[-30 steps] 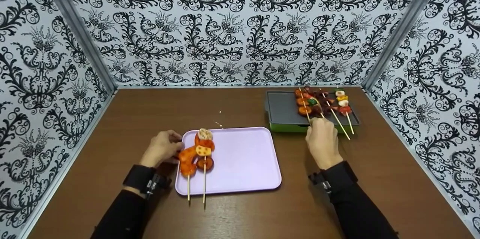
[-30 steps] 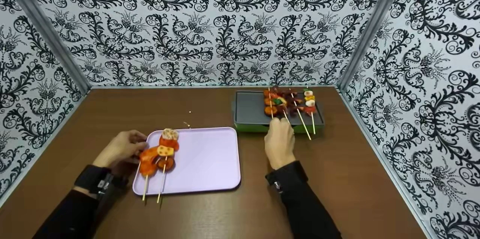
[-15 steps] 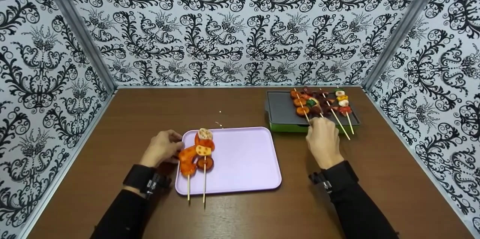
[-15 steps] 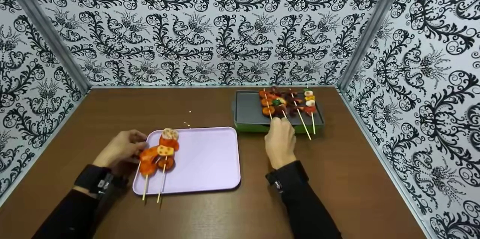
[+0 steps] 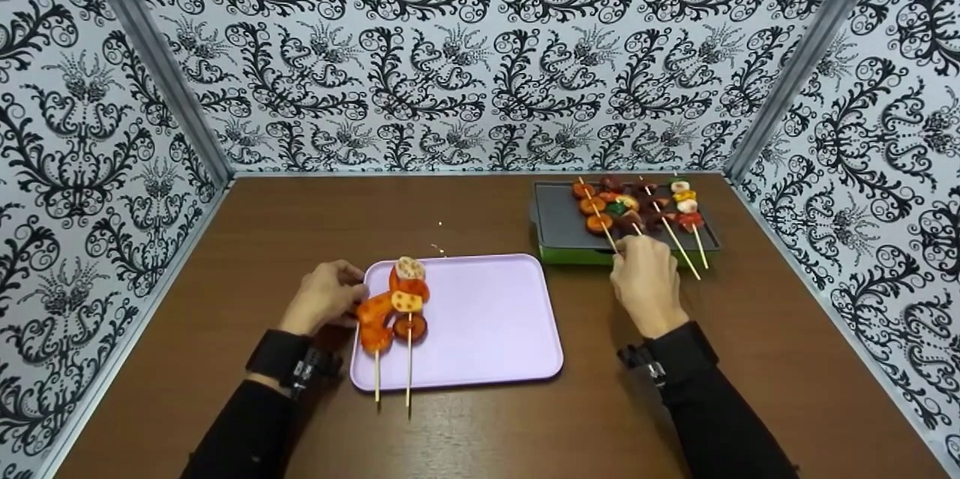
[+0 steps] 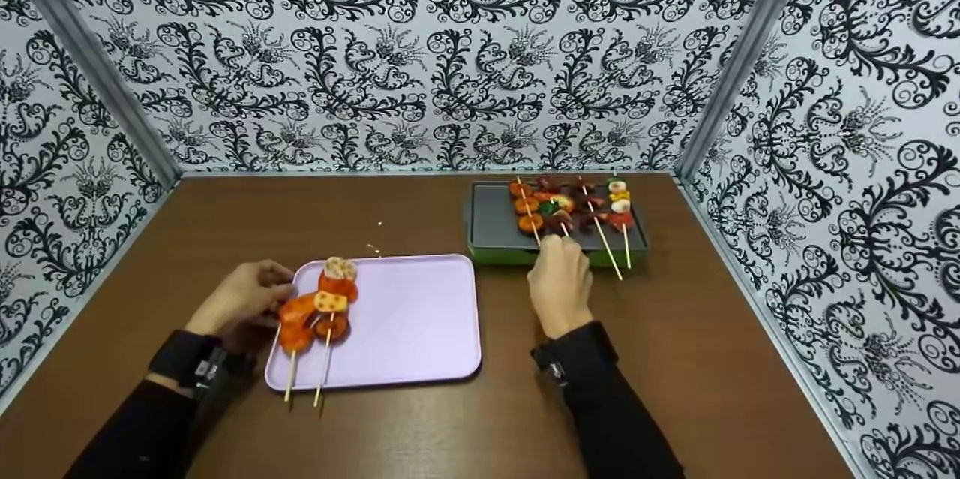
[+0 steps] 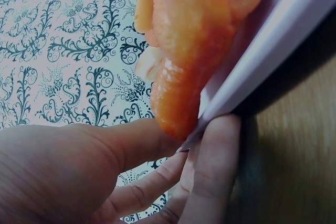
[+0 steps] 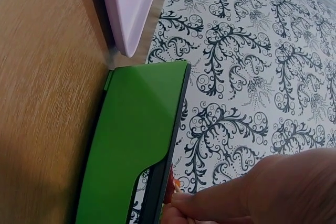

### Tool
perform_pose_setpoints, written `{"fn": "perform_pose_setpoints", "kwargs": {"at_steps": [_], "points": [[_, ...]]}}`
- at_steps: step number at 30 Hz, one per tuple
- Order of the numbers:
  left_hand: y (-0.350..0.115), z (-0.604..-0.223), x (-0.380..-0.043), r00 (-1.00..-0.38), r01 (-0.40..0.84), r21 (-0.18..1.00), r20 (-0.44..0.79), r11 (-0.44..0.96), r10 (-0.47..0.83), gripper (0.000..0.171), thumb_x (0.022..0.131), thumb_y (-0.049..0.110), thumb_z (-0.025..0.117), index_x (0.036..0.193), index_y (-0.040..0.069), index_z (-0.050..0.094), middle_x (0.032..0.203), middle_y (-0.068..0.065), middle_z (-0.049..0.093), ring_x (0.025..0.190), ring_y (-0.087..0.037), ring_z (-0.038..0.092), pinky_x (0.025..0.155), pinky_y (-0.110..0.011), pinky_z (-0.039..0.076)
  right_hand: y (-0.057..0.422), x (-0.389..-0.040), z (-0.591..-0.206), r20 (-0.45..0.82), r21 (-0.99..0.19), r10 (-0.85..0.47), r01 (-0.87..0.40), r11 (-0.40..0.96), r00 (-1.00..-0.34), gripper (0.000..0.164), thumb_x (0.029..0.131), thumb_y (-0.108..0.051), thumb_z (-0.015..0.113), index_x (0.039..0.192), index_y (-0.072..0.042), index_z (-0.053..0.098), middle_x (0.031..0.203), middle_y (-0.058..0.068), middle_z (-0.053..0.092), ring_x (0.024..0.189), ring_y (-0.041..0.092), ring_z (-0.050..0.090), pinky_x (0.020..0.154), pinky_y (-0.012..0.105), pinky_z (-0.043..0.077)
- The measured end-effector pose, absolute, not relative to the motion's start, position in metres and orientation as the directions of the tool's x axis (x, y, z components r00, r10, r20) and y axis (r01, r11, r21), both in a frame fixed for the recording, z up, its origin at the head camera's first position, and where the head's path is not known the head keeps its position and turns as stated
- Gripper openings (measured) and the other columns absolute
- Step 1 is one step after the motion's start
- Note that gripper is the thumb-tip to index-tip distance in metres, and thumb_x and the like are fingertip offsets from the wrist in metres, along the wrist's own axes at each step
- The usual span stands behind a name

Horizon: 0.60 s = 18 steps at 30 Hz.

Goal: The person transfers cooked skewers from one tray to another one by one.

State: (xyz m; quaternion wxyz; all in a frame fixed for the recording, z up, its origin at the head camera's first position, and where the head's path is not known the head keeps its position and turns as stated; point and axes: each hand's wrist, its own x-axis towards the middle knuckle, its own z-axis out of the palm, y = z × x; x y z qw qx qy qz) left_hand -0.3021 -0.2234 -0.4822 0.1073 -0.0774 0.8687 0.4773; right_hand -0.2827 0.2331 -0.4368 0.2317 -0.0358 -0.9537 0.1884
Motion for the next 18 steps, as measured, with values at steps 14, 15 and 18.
{"fn": "perform_pose_setpoints", "kwargs": {"at_steps": [14,15,18], "points": [[-0.2229,-0.4806,-0.3000,-0.963,-0.239,0.815,-0.268,0.528,-0.023,0.033,0.082,0.019,0.065,0.113,0.010,0.056,0.107,-0.016,0.059,0.065,-0.020,0.066,0.056,-0.039,0.059,0.2320,-0.2779,-0.4323,0.332,-0.385,0.172,0.034,0.922,-0.927,0.017,0.086,-0.022,0.061,0.098,-0.014,0.069,0.084,0.006,0.069,0.068,0.026,0.064,0.044,0.032,0.045],[-0.2227,-0.4805,-0.2999,-0.962,-0.242,0.814,-0.270,0.528,-0.025,0.033,0.083,0.018,0.065,0.113,0.010,0.056,0.107,-0.016,0.059,0.065,-0.020,0.066,0.056,-0.039,0.059,0.2325,-0.2779,-0.4321,0.333,-0.388,0.172,0.032,0.921,-0.927,0.016,0.086,-0.022,0.061,0.097,-0.014,0.069,0.083,0.005,0.069,0.067,0.025,0.063,0.044,0.031,0.044],[-0.2226,-0.4800,-0.2999,-0.960,-0.254,0.812,-0.280,0.526,-0.031,0.033,0.083,0.018,0.064,0.114,0.011,0.055,0.106,-0.016,0.058,0.066,-0.020,0.066,0.056,-0.039,0.059,0.2339,-0.2777,-0.4310,0.324,-0.408,0.161,0.015,0.913,-0.932,0.017,0.086,-0.022,0.061,0.098,-0.014,0.069,0.081,0.004,0.068,0.062,0.021,0.062,0.043,0.027,0.041]]}}
